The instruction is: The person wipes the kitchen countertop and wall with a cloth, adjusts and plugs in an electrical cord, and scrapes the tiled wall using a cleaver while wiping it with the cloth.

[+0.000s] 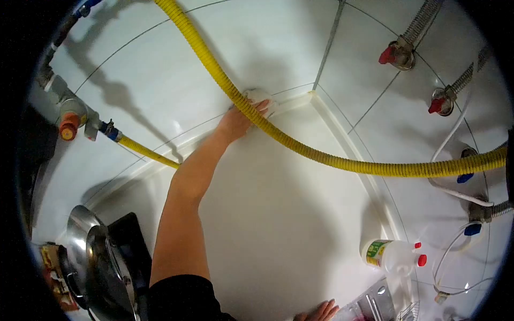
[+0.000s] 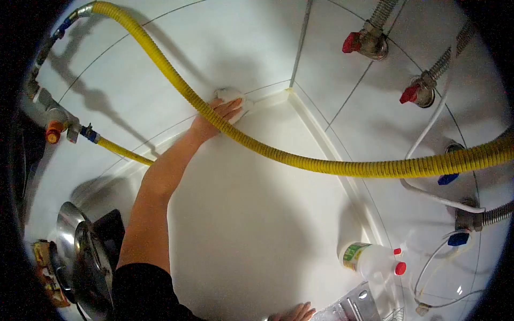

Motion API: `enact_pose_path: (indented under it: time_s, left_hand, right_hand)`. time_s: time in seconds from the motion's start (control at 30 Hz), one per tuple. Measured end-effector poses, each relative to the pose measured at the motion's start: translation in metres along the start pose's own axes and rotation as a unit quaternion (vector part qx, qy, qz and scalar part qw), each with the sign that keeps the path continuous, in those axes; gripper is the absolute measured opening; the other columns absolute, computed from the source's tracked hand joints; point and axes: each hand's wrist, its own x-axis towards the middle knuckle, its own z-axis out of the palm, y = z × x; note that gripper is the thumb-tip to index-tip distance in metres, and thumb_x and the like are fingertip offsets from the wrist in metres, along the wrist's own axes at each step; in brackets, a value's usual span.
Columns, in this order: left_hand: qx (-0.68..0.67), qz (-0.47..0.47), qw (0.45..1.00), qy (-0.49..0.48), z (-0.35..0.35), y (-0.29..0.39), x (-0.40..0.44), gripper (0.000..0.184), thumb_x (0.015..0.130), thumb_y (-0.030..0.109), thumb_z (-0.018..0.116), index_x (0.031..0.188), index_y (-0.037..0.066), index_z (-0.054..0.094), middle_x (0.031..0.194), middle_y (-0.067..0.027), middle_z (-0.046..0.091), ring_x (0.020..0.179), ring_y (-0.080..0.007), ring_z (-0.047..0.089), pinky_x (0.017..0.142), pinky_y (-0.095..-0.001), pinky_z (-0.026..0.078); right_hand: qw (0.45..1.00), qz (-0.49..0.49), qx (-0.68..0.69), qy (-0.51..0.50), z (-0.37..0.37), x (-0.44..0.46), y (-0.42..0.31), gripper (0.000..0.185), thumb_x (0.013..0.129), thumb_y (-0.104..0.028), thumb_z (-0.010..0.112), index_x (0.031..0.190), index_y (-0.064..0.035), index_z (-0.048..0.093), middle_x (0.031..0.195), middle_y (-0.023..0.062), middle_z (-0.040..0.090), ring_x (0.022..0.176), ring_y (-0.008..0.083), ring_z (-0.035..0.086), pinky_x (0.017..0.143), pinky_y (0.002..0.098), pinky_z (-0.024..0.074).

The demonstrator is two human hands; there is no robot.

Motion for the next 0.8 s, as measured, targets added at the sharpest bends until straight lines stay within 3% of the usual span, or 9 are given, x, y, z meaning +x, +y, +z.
enact_pose_path:
  time_s: [0.07,0.17,0.23,0.33,0.43,0.47,0.6,0.7,0.8]
  left_hand:
    - [0.006,0.031,0.999,0.026,0.006,-0.012,0.005,0.057,0.09,0.029,0.048,0.144,0.023,0.033,0.153,0.0078,0.025,0.137,-0.0156,0.031,0.111,-0.0419,0.026]
    - [0.095,-0.055,0.993,-0.047,-0.032,-0.043,0.038,0.056,0.09,0.032,0.046,0.144,0.022,0.033,0.155,0.0052,0.02,0.142,-0.0145,0.019,0.114,-0.0419,0.019]
    - [0.029,-0.14,0.973,0.182,-0.054,-0.071,0.069,0.052,0.092,0.023,0.048,0.142,0.015,0.036,0.153,0.0002,0.026,0.14,-0.0132,0.022,0.113,-0.0423,0.016]
    - [0.161,-0.206,0.96,0.096,-0.114,-0.068,0.106,0.056,0.091,0.028,0.046,0.145,0.02,0.031,0.157,0.0004,0.016,0.143,-0.0175,0.014,0.113,-0.0468,0.015]
    - [0.243,-0.021,0.97,0.0,-0.059,-0.037,0.105,0.055,0.093,0.027,0.044,0.146,0.02,0.031,0.156,0.001,0.016,0.143,-0.0176,0.016,0.114,-0.0438,0.015]
    - [0.191,0.067,0.973,-0.114,-0.066,-0.026,0.088,0.056,0.092,0.027,0.045,0.146,0.02,0.031,0.156,0.0025,0.016,0.142,-0.0158,0.018,0.115,-0.0417,0.014]
    - [0.041,0.008,0.998,-0.038,-0.001,-0.007,0.008,0.054,0.089,0.027,0.048,0.141,0.017,0.04,0.154,0.0025,0.025,0.141,-0.0124,0.021,0.116,-0.0389,0.015]
    - [0.05,-0.036,0.997,-0.051,-0.027,-0.021,-0.045,0.05,0.088,0.026,0.048,0.137,0.015,0.045,0.152,0.0014,0.029,0.141,-0.0125,0.023,0.116,-0.0381,0.016]
    - [0.07,-0.045,0.996,-0.04,-0.033,-0.018,-0.033,0.049,0.088,0.027,0.048,0.135,0.014,0.046,0.152,0.0,0.029,0.141,-0.0139,0.023,0.116,-0.0395,0.017]
  right_hand:
    - [1.0,0.021,0.018,-0.014,-0.006,0.0,-0.001,0.074,0.079,-0.024,0.049,0.14,0.0091,0.024,0.144,0.0327,0.027,0.133,0.0554,0.02,0.105,0.0688,0.0194]
    - [0.999,0.038,0.025,-0.003,-0.008,0.0,-0.003,0.072,0.079,-0.024,0.049,0.14,0.0074,0.027,0.144,0.0322,0.027,0.132,0.0566,0.021,0.106,0.0669,0.0207]
    - [0.998,0.053,0.032,-0.005,-0.012,0.001,-0.005,0.071,0.079,-0.024,0.049,0.14,0.0068,0.029,0.144,0.0318,0.028,0.132,0.0576,0.021,0.106,0.0663,0.0214]
    - [0.998,0.059,0.018,-0.003,-0.005,0.001,-0.005,0.07,0.079,-0.025,0.048,0.139,0.0068,0.03,0.145,0.0311,0.028,0.132,0.0584,0.02,0.106,0.0656,0.0219]
    - [0.998,0.064,0.011,-0.012,-0.005,0.003,-0.005,0.071,0.08,-0.027,0.048,0.14,0.0066,0.029,0.146,0.0304,0.027,0.132,0.0583,0.018,0.106,0.0648,0.0213]
    - [0.997,0.069,0.014,-0.019,-0.006,0.001,-0.006,0.071,0.081,-0.027,0.048,0.14,0.0064,0.029,0.146,0.0302,0.027,0.133,0.0581,0.017,0.107,0.0644,0.021]
    - [0.995,0.078,0.042,-0.047,-0.013,0.004,0.0,0.074,0.083,-0.032,0.05,0.142,0.0053,0.027,0.148,0.0289,0.024,0.134,0.0569,0.015,0.107,0.064,0.0201]
    - [0.991,0.098,0.07,-0.066,-0.02,0.004,-0.003,0.076,0.083,-0.035,0.052,0.142,0.0051,0.026,0.148,0.0286,0.023,0.135,0.0562,0.014,0.107,0.0641,0.0198]
    - [0.992,0.096,0.053,-0.055,-0.015,0.004,-0.001,0.076,0.083,-0.035,0.053,0.142,0.0053,0.028,0.148,0.0288,0.024,0.134,0.056,0.015,0.107,0.0636,0.0203]
